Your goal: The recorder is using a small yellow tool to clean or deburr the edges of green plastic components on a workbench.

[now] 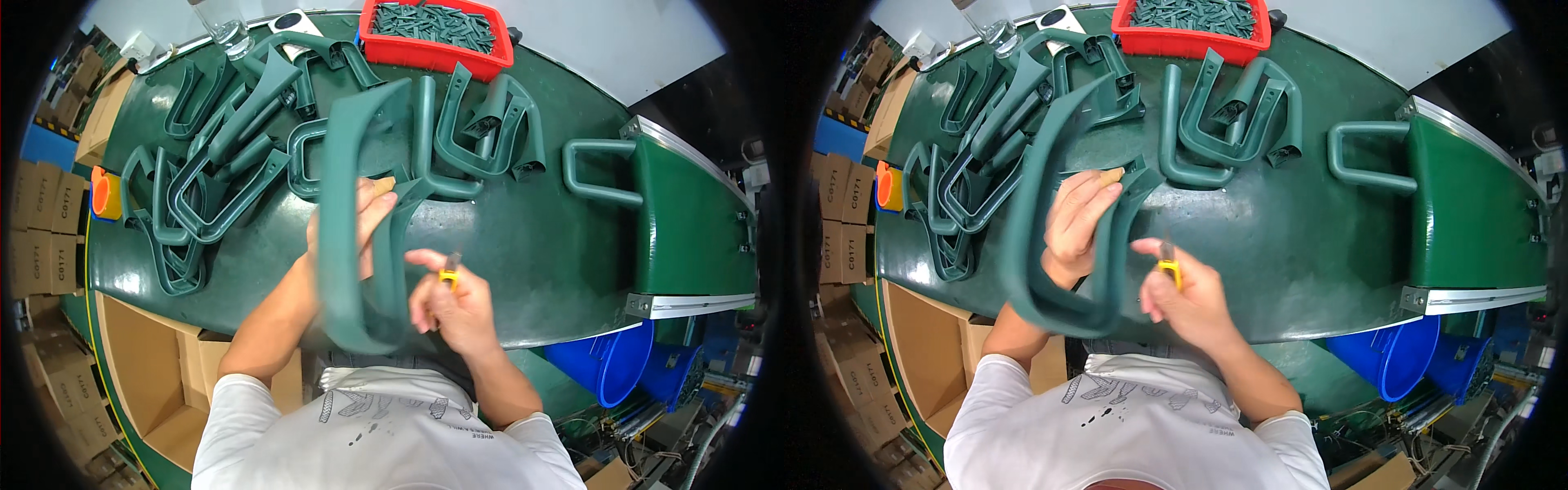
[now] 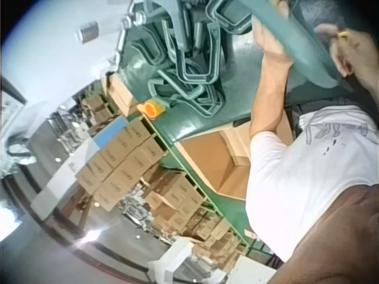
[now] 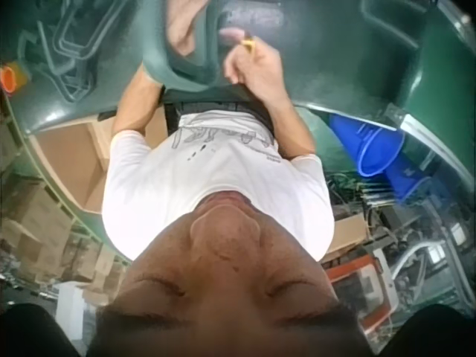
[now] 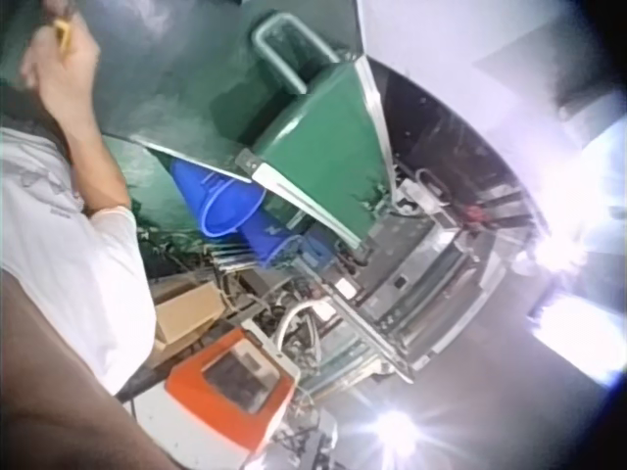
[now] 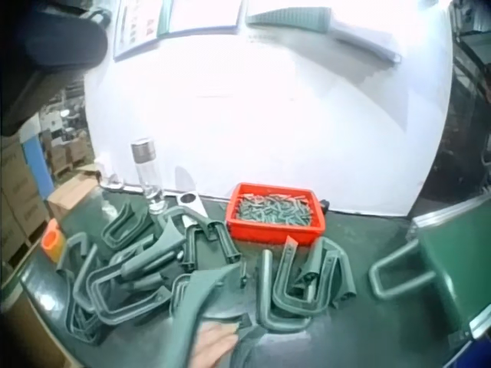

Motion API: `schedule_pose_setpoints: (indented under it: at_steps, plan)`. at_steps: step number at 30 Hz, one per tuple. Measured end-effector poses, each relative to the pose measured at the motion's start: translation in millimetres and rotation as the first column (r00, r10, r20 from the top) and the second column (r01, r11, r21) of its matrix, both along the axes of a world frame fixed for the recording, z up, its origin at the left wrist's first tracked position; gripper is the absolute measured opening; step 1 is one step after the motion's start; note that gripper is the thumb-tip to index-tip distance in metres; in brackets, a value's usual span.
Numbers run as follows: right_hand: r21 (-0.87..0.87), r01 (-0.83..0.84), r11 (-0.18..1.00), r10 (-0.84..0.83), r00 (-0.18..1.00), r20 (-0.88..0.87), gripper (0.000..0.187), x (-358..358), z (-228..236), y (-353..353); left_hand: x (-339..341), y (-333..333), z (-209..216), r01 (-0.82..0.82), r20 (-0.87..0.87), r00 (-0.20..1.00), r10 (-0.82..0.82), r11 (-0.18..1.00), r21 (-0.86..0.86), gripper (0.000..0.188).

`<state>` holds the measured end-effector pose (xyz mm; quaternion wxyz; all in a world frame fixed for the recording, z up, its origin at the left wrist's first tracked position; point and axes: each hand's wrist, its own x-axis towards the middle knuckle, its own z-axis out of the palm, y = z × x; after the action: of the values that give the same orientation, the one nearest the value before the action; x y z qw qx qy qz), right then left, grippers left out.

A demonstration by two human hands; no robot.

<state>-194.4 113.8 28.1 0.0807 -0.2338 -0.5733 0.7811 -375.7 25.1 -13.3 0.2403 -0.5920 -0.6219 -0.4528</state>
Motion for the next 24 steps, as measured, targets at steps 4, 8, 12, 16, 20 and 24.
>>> schedule_pose_setpoints:
  at_steps: [4, 8, 12, 16, 20, 24]
  plan:
    - [0.59, 0.118, 0.799, -0.026, 0.986, -0.162, 0.035, 1.2, -3.1, 44.2, 0.6, -5.0, 13.2, 0.111, 0.355, 0.93, -0.091, 0.993, -0.036, 0.039]
    - [0.96, 0.166, 0.225, 0.015, 0.985, -0.174, 0.021, -20.6, 4.3, 81.1, -5.6, -1.7, 3.4, 0.221, 0.462, 0.868, -0.184, 0.975, -0.025, 0.028]
    - [0.97, 0.211, 0.116, 0.058, 0.974, -0.219, 0.023, -27.9, -8.2, 87.6, -13.2, -0.1, -2.0, 0.262, 0.483, 0.844, -0.233, 0.965, 0.009, 0.034]
    - [0.97, 0.216, 0.115, 0.045, 0.974, -0.222, 0.024, -27.3, -29.6, 80.3, -18.4, 1.1, -0.7, 0.299, 0.508, 0.825, -0.249, 0.954, -0.018, 0.035]
    - [0.977, 0.201, 0.077, 0.079, 0.975, -0.207, 0.021, -28.1, -28.7, 82.8, -20.1, -1.5, 0.3, 0.326, 0.511, 0.823, -0.248, 0.943, -0.068, 0.034]
    - [0.976, 0.211, 0.053, 0.081, 0.973, -0.214, 0.024, -29.3, -29.3, 83.9, -19.3, 0.0, 9.4, 0.341, 0.525, 0.813, -0.251, 0.937, -0.08, 0.033]
